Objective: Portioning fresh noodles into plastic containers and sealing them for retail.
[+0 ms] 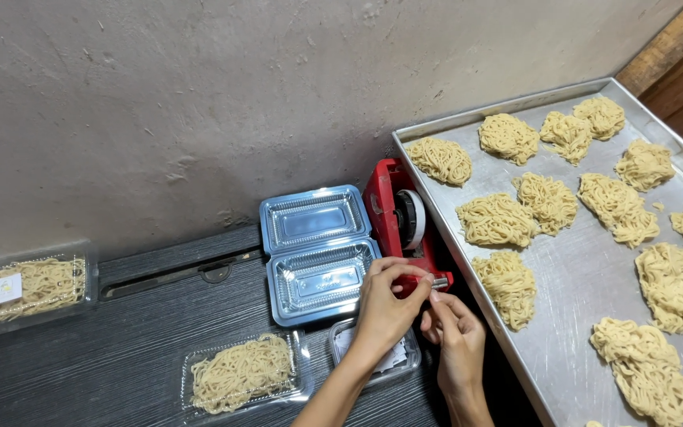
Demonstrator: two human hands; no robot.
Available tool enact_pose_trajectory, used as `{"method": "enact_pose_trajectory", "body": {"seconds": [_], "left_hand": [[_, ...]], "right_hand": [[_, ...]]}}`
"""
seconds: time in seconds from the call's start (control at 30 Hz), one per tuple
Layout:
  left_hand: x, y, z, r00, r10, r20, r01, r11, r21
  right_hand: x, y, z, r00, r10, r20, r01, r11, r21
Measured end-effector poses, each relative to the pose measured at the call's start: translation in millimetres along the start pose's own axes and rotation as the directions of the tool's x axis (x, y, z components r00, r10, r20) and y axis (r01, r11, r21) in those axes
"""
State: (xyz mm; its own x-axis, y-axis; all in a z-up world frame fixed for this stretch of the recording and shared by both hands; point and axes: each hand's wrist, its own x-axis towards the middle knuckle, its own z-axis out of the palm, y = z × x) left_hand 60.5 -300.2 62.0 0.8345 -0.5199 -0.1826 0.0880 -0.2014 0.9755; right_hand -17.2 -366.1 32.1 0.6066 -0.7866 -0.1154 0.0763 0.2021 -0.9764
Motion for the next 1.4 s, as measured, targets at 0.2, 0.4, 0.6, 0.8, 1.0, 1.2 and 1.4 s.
{"method": "enact_pose_trajectory", "body": {"seconds": [0.2,0.4,0.6,0.8,1.0,1.2,1.4], "left_hand": [[0,2,-2,1.000,-0.001,0.006,0.001,0.999,-0.032],[2,0,-3,1.000,0.009,0.017,-0.009,1.000,-0.027],[3,-4,-2,0.999,0.034,0.012,-0.034,0.999,-0.002],[1,-4,-2,1.000,0.026,0.010,-0.026,0.999,-0.024],[-3,-6,-1,0.993,0.098,-0.062,-0.101,0.994,-0.045],[-30,-12,-24,0.898,0.436,-0.055,-0.436,0.900,0.016],[-85,-25,-96,0.665,0.746,0.030,-0.746,0.660,0.091]], "right_hand": [[0,-1,1,0.998,-0.057,0.022,0.057,0.998,0.002],[9,15,-6,0.975,-0.201,0.096,0.207,0.977,-0.057],[10,18,-6,0.929,-0.357,0.099,0.370,0.877,-0.306],[10,31,-10,0.925,-0.374,0.072,0.371,0.841,-0.393],[9,29,-12,0.972,-0.234,0.019,0.234,0.971,-0.047],[-9,19,-8,0.907,-0.407,0.107,0.411,0.911,-0.026],[-48,4,18,0.599,-0.578,0.555,0.746,0.655,-0.123]]}}
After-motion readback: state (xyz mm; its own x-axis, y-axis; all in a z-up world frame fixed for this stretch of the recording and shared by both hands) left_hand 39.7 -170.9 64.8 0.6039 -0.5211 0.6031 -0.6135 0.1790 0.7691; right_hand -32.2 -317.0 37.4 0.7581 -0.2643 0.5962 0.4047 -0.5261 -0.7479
